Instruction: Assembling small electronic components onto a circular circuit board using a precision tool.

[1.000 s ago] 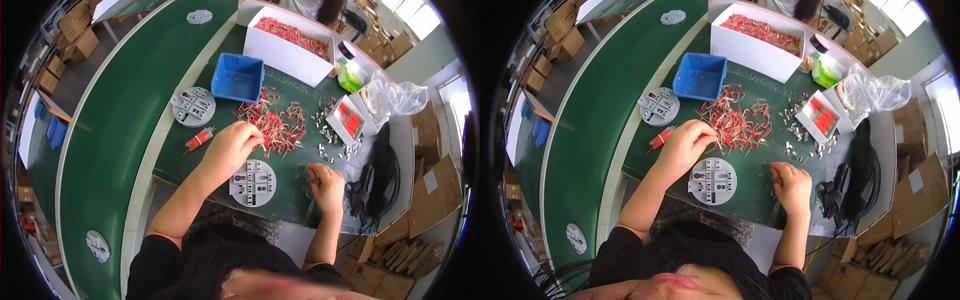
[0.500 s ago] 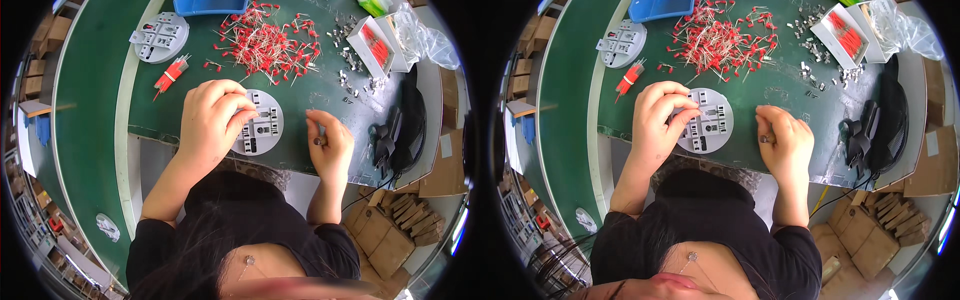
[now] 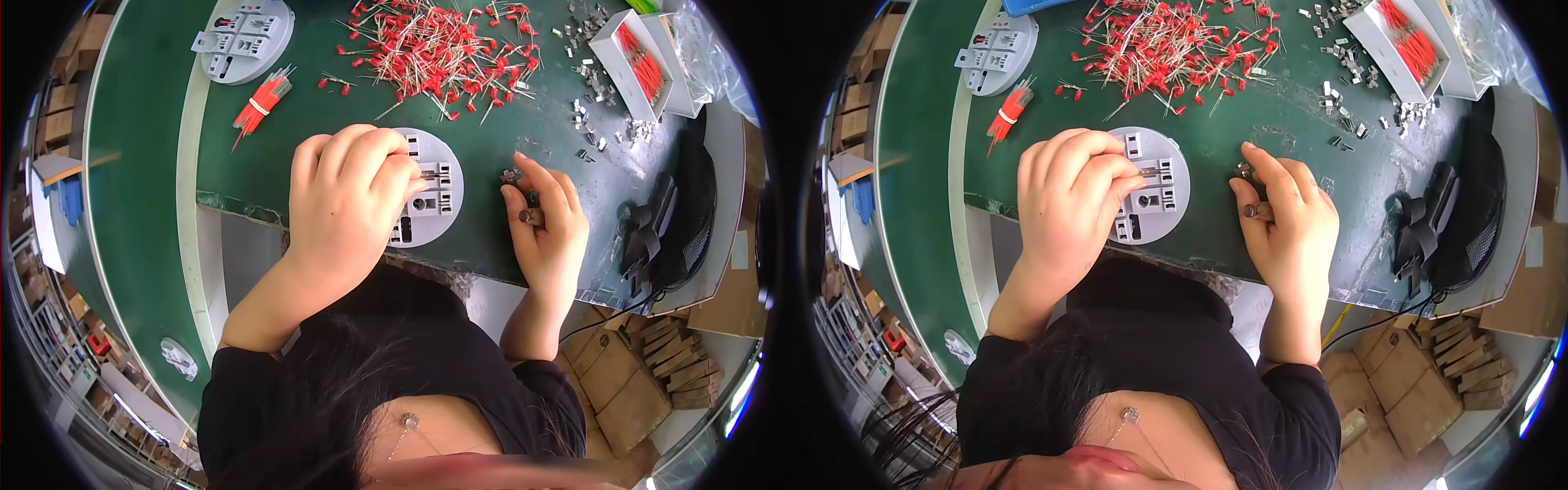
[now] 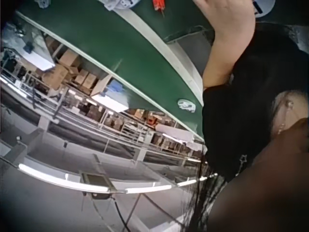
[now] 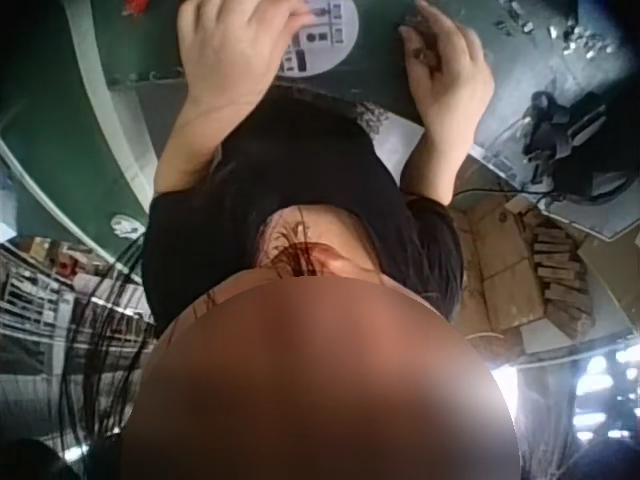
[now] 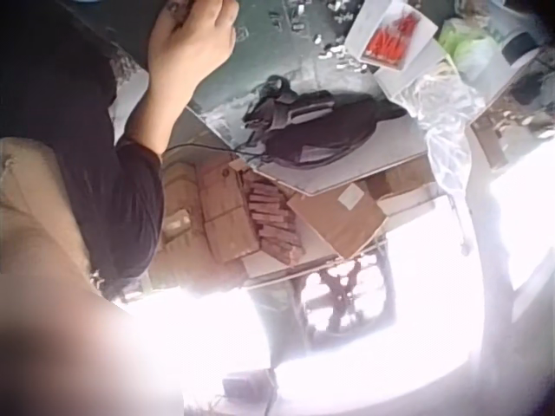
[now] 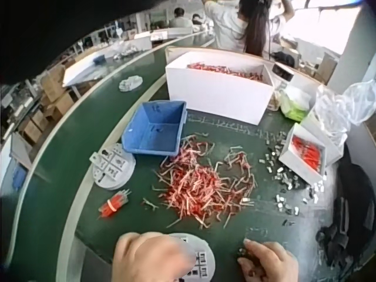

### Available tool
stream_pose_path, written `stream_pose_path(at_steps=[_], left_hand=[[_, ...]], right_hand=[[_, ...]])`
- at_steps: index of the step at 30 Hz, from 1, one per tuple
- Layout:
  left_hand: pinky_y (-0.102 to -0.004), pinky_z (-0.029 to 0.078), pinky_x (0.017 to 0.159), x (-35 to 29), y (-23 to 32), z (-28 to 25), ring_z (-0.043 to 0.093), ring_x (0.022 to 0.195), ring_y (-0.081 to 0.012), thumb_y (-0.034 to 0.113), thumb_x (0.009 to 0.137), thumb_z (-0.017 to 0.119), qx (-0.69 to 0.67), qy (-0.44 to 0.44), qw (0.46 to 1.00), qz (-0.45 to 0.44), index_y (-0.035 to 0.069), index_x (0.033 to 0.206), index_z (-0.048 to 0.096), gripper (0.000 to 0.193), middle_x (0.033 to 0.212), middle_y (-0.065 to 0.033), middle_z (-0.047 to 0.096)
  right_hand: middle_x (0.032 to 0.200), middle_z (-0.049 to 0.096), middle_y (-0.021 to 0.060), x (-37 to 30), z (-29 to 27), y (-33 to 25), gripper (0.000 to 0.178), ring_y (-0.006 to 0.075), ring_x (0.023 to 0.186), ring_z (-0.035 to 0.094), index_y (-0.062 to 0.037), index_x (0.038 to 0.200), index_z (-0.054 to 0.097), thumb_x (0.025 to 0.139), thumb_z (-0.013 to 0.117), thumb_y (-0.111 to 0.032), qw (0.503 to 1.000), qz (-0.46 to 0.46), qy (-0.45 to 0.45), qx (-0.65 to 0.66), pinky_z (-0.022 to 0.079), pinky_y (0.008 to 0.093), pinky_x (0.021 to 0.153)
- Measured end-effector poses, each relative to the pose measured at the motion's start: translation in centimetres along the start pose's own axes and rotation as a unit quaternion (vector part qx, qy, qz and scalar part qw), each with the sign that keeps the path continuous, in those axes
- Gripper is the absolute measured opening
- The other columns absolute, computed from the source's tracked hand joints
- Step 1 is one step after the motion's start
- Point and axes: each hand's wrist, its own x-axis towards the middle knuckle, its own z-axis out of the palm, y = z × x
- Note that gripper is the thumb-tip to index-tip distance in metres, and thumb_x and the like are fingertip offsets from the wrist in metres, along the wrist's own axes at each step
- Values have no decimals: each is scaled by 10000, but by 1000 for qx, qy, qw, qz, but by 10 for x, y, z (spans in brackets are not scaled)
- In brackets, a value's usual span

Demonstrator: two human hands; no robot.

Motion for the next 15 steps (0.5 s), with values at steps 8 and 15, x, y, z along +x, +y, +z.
stream_pose_path(at_steps=[8,15], left_hand=[[-394,433,857,0,-4,3,620,932,-237,153,731,816,1,10,1000,23,106,842,666,193,961,-3,641],[-394,440,860,-3,-4,10,621,927,-235,147,740,811,-16,25,999,16,104,840,664,183,954,-7,639]], right_hand=[[917,670,83,0,0,2,292,154,781,653,-40,1134,702,853,728,33,998,-31,38,31,501,263,665],[914,669,77,0,0,2,242,147,774,645,-30,1100,712,866,719,30,998,-37,42,39,496,257,675]])
